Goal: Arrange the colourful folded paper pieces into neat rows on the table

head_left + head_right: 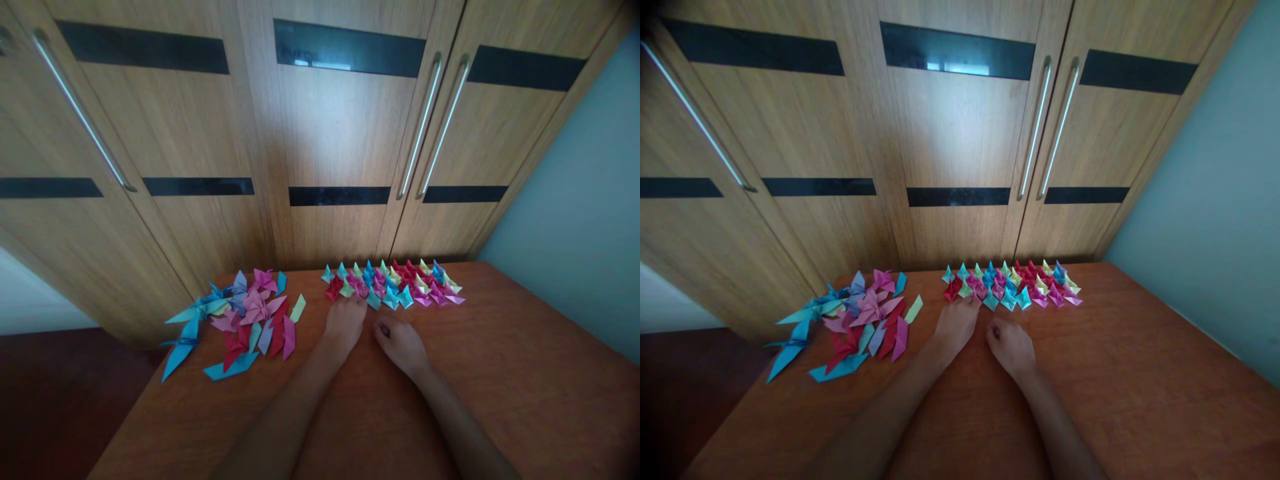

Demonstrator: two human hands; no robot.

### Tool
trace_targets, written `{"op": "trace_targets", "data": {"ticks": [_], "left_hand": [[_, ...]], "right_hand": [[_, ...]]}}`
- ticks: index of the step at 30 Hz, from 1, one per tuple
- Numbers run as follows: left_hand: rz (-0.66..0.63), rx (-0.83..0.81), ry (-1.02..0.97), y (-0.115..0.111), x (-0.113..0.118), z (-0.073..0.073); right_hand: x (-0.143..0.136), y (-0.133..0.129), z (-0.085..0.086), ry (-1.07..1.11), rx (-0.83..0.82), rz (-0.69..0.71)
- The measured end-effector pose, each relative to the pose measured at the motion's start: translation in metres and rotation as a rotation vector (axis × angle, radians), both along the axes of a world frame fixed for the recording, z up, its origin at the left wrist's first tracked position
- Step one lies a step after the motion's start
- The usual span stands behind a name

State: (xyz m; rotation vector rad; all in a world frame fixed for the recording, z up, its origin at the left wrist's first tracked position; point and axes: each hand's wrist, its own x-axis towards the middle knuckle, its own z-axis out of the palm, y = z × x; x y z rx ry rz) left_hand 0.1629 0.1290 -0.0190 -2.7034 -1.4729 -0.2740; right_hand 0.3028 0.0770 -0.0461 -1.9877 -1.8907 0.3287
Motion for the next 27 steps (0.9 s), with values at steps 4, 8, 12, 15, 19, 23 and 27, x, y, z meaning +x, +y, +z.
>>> {"op": "trace_targets", "data": {"ticks": [4, 8, 12, 15, 19, 23, 27], "left_hand": [[0.004, 0.004, -0.009, 0.001, 0.001, -0.001], [-0.003, 0.004, -0.025, 0.002, 0.002, -0.001], [-0.015, -0.003, -0.044, -0.003, -0.001, 0.006], [-0.032, -0.003, -0.057, -0.012, -0.012, 0.015], [-0.029, 0.003, -0.061, -0.027, -0.048, 0.029], [0.051, 0.050, -0.035, -0.036, -0.107, 0.038], [0.208, 0.143, 0.020, -0.041, -0.167, 0.038]], "right_hand": [[0.001, -0.001, 0.000, 0.004, 0.001, 0.000], [0.000, -0.001, 0.001, 0.008, -0.004, 0.004], [0.000, -0.001, 0.003, 0.011, -0.012, 0.003], [0.000, -0.002, 0.003, 0.010, -0.012, 0.007], [-0.001, -0.003, 0.001, 0.016, -0.005, 0.019], [-0.003, -0.004, 0.000, 0.009, -0.001, 0.026], [-0.010, -0.005, -0.001, 0.009, 0.004, 0.048]]}}
